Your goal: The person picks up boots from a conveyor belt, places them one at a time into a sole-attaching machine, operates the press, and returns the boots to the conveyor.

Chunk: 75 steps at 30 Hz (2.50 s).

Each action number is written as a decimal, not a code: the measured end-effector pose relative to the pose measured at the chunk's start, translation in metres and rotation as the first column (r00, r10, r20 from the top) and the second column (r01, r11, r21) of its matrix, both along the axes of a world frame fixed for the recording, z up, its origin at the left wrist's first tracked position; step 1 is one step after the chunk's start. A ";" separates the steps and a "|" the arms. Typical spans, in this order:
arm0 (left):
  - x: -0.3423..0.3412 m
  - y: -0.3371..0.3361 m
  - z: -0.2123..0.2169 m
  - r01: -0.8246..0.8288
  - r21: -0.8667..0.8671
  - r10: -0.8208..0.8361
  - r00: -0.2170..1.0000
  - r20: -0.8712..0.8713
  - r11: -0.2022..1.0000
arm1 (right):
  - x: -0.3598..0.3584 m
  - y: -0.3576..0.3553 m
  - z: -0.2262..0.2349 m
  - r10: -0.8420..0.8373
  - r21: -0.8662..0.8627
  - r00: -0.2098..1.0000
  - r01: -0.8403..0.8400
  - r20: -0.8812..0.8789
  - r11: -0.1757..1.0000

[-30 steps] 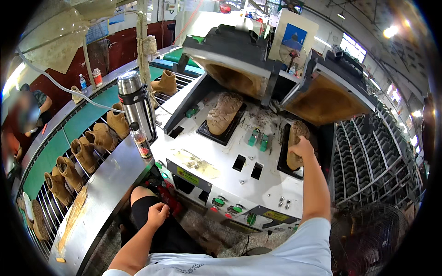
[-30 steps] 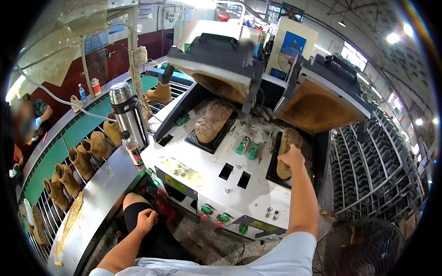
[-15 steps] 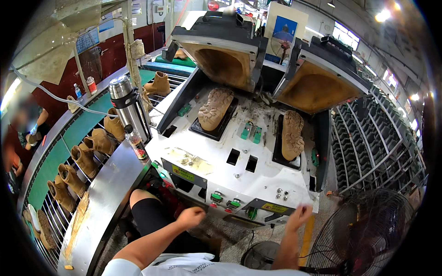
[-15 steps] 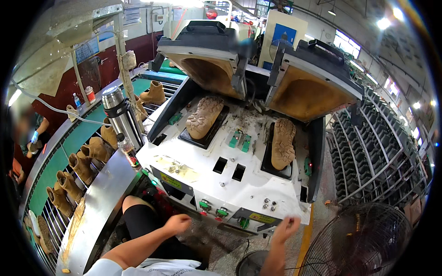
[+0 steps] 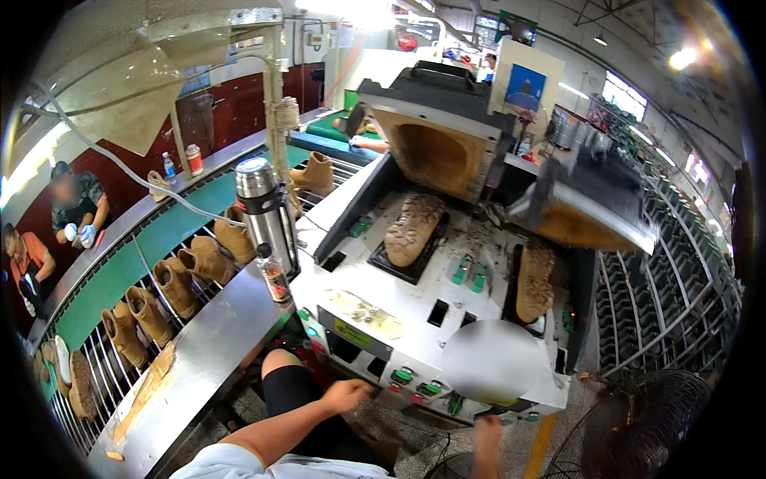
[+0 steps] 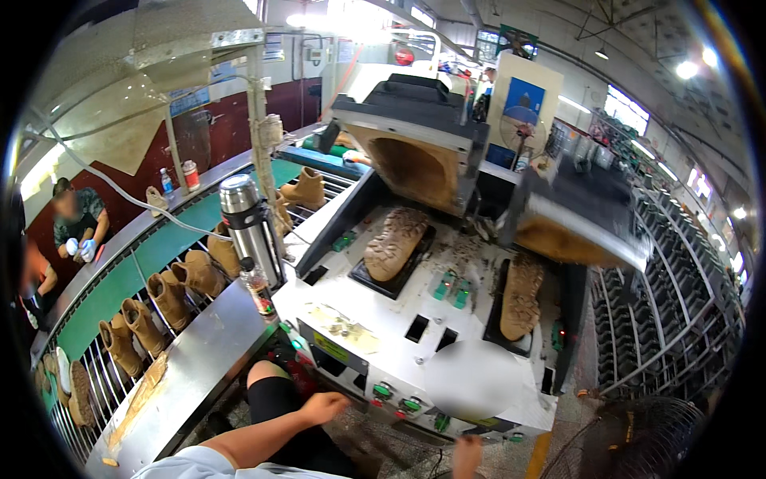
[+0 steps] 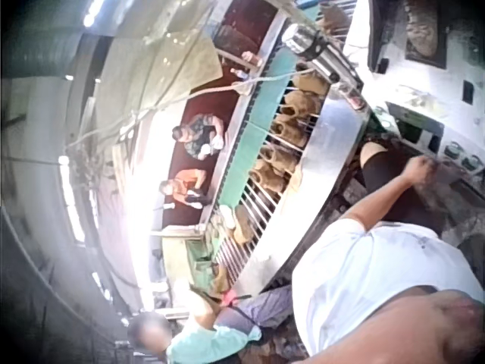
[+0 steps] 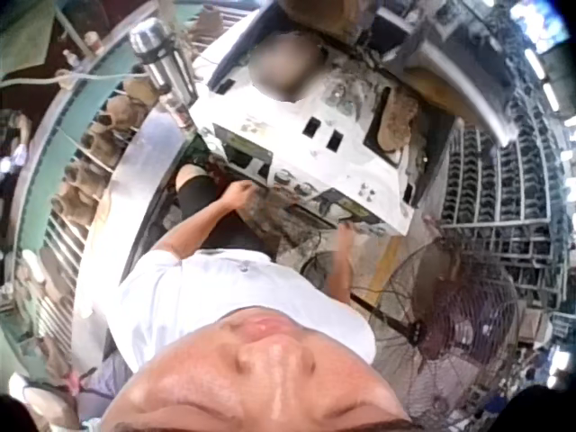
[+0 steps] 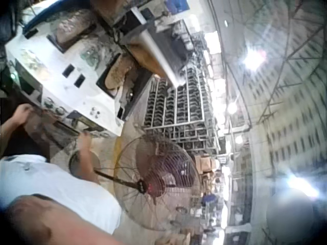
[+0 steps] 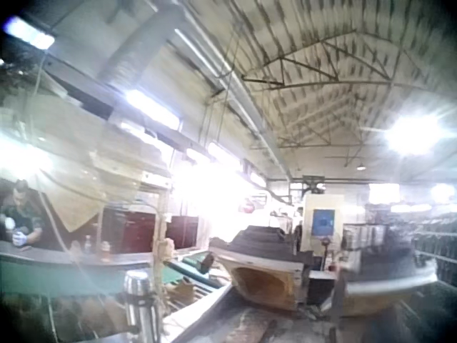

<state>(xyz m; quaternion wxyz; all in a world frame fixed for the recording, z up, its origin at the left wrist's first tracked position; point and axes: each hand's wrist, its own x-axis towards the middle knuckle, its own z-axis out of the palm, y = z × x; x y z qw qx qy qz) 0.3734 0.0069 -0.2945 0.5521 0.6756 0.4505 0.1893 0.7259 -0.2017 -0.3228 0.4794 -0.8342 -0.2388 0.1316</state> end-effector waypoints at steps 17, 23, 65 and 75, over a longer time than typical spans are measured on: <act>-0.360 -0.029 -0.030 -0.927 -0.282 0.898 0.110 0.427 0.248 | -0.147 0.518 0.269 0.467 -0.691 0.856 -0.198 0.224 0.695; -0.361 -0.036 -0.027 -0.915 -0.316 0.891 0.092 0.444 0.252 | -0.155 0.520 0.333 0.473 -0.610 0.834 -0.223 0.285 0.761; -0.614 -0.183 0.066 -0.861 -0.488 0.372 -0.505 0.779 -0.147 | -0.405 0.226 0.065 0.997 -0.140 -0.017 -0.990 -0.074 -0.027; -0.674 -0.072 -0.006 -0.839 0.303 0.803 -0.234 0.549 -0.452 | -0.429 0.221 0.017 0.914 -0.290 -0.170 -0.955 0.368 -0.061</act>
